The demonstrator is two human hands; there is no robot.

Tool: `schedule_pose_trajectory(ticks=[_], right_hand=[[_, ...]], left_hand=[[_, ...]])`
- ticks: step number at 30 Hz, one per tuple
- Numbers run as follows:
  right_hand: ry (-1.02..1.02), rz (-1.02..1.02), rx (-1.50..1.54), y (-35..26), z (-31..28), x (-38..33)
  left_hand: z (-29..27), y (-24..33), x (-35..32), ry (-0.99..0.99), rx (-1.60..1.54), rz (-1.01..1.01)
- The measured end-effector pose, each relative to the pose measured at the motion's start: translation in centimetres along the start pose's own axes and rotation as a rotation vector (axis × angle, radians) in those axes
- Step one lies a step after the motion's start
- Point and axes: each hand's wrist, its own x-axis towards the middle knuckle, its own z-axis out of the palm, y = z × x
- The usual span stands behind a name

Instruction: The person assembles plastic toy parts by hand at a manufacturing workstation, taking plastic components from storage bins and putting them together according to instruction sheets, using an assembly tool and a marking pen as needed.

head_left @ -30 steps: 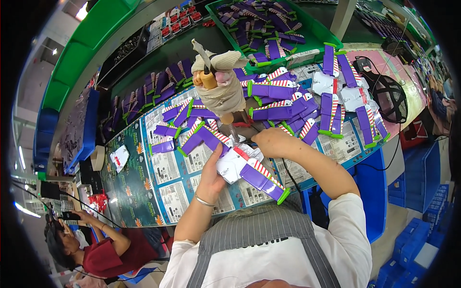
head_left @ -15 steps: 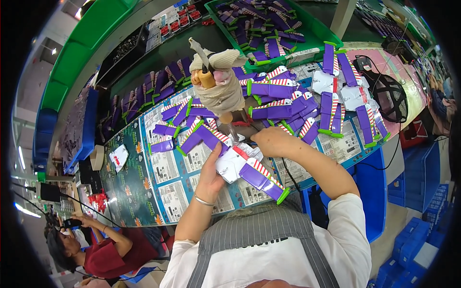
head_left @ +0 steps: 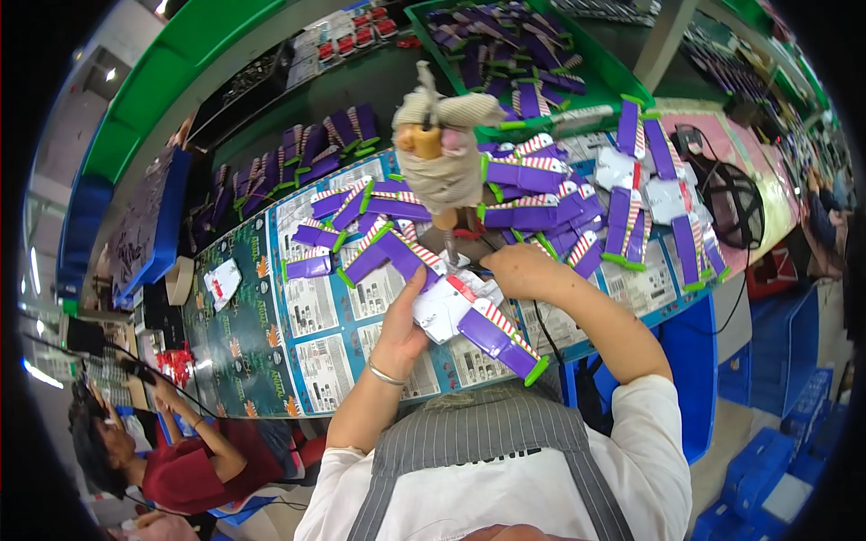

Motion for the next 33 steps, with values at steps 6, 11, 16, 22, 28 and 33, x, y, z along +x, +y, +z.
schedule_pose_trajectory(ticks=[6, 11, 16, 22, 28, 33], right_hand=[[0.051, -0.050, 0.007, -0.3, 0.8, -1.4], [-0.254, -0.141, -0.212, -1.0, 1.9, -3.4], [-0.093, -0.098, -0.484, -4.0, 2.9, -5.9], [-0.377, -0.153, -0.261, -1.7, 2.2, -4.0], [-0.335, -0.111, -0.300, -3.0, 2.3, -4.4], [-0.123, -0.087, -0.288, -3.1, 3.5, -5.9]], left_hand=[[-0.8, -2.0, -1.1, -0.081, -0.032, -0.050], [-3.6, -5.2, -5.5, -0.139, 0.267, -0.128], [-6.6, -2.7, -8.4, -0.257, 0.700, -0.283], [-9.0, 11.2, -5.8, 0.428, 1.621, 0.720], [-23.5, 28.4, -3.3, 1.619, 1.916, 0.967], [-25.4, 26.1, -2.9, 1.439, 1.887, 0.874]])
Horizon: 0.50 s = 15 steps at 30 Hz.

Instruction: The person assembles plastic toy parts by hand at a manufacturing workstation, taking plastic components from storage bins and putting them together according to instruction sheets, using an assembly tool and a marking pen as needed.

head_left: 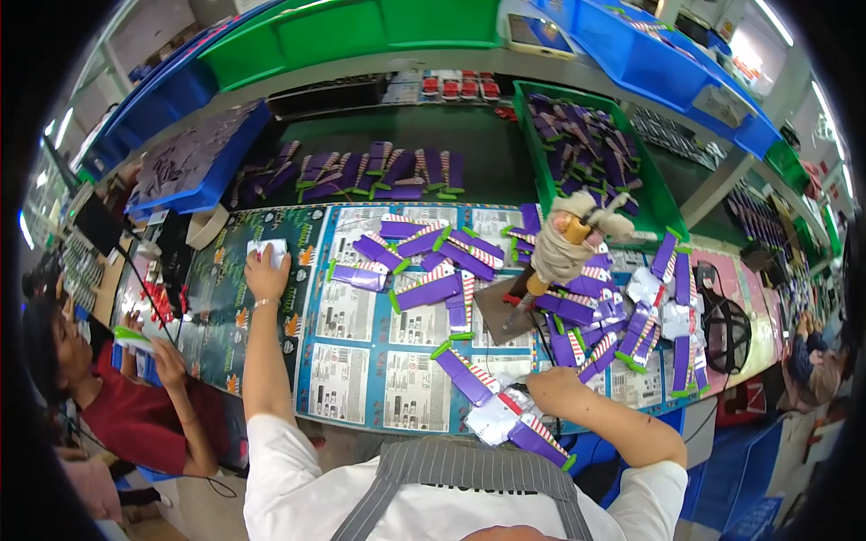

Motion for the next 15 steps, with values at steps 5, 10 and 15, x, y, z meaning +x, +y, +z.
schedule_pose_trajectory(ticks=[5, 10, 15], right_hand=[[-0.067, 0.061, 0.051, 0.4, 0.8, 0.0], [-0.050, 0.034, 0.123, 0.7, 0.3, 1.3], [0.172, 0.244, 0.271, -0.3, 1.4, -2.2]], left_hand=[[-4.7, 5.7, -11.4, -0.034, -0.420, 0.320], [-12.2, 11.1, -23.5, -0.188, -0.459, 0.488], [-12.6, 13.1, -26.9, -0.261, -0.622, 0.621]])
